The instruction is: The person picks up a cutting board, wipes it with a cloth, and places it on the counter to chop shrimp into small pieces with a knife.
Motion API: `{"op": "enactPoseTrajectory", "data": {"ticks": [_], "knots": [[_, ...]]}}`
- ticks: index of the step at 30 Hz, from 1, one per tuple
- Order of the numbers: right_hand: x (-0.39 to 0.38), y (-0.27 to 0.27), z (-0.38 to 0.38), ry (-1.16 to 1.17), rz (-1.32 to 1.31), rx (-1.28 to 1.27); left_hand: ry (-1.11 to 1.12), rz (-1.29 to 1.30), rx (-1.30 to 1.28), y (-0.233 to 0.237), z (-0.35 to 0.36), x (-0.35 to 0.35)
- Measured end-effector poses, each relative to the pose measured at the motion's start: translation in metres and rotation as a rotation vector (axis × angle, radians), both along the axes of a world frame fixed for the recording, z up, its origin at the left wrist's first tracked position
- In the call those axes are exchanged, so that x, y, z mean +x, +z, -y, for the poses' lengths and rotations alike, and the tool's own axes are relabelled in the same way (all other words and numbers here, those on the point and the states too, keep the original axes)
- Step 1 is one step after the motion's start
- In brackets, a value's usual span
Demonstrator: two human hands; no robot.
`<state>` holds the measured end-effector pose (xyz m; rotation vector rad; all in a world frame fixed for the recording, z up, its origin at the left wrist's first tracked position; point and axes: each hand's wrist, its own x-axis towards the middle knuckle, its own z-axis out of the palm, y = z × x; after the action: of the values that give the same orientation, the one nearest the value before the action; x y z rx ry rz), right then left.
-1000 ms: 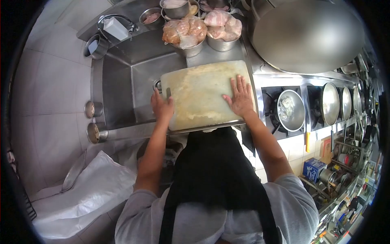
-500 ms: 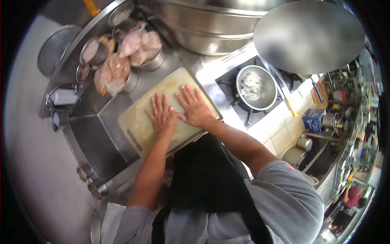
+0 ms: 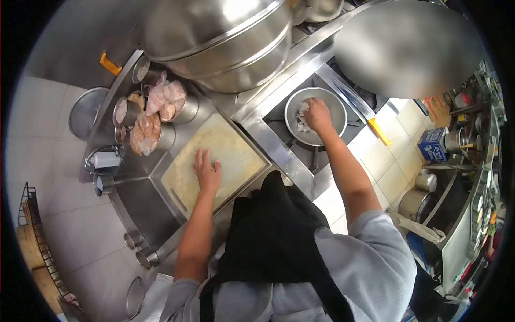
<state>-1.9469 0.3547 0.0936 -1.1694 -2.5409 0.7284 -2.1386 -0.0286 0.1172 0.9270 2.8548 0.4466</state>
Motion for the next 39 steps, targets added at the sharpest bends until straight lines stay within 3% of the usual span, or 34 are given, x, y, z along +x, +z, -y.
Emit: {"op": "enactPoseTrajectory", "data": {"ticks": [3, 5, 6, 8, 10, 12, 13, 14, 16, 18, 20, 23, 24, 28, 30, 33, 36, 39], "knots": [[0.017, -0.015, -0.031, 0.035, 0.062, 0.198, -0.067, 0.006, 0.117, 0.012, -0.010, 0.024], [0.052, 0.013, -0.043, -0.071, -0.183, 0.268, -0.094, -0.007, 0.188, 0.022, -0.013, 0.041], [0.066, 0.020, -0.044, -0.113, -0.306, 0.302, -0.002, 0.054, 0.262, 0.030, -0.012, 0.049], [0.118, 0.003, -0.060, -0.346, -0.269, 0.317, 0.108, 0.116, 0.333, 0.028, -0.019, 0.057], [0.165, -0.014, -0.073, -0.520, -0.075, 0.165, 0.008, 0.269, 0.373, 0.016, -0.034, 0.056], [0.187, -0.011, -0.076, -0.601, -0.051, 0.200, -0.072, 0.474, 0.546, 0.001, -0.086, 0.071], [0.194, -0.004, -0.078, -0.638, 0.037, 0.235, 0.056, 0.786, 0.515, 0.010, -0.124, 0.085], [0.200, 0.000, -0.079, -0.676, 0.123, 0.271, 0.141, 0.934, 0.405, 0.021, -0.157, 0.097], [0.221, -0.011, -0.087, -0.556, 0.391, 0.127, 0.223, 1.032, 0.269, 0.001, -0.207, 0.112], [0.235, -0.027, -0.091, -0.488, 0.462, 0.056, 0.330, 1.069, 0.254, -0.014, -0.242, 0.125], [0.249, -0.043, -0.097, -0.407, 0.429, 0.171, 0.316, 1.240, 0.266, -0.047, -0.258, 0.118], [0.247, -0.041, -0.106, -0.326, 0.536, 0.009, 0.498, 1.009, 0.387, -0.056, -0.273, 0.138], [0.248, -0.045, -0.104, -0.261, 0.570, 0.057, 0.523, 0.888, 0.413, -0.058, -0.273, 0.141], [0.249, -0.039, -0.085, -0.262, 0.496, 0.003, 0.421, 0.872, 0.346, -0.027, -0.260, 0.131], [0.275, -0.062, -0.072, -0.275, 0.347, 0.055, 0.382, 0.856, 0.411, -0.012, -0.233, 0.129], [0.308, -0.068, -0.033, -0.288, 0.091, 0.087, 0.268, 0.888, 0.453, 0.053, -0.176, 0.114], [0.317, -0.043, 0.008, -0.308, -0.011, 0.042, 0.311, 0.939, 0.529, 0.085, -0.099, 0.094], [0.308, 0.002, 0.041, -0.139, 0.014, -0.073, 0.490, 0.947, 0.631, 0.136, -0.025, 0.071]]}}
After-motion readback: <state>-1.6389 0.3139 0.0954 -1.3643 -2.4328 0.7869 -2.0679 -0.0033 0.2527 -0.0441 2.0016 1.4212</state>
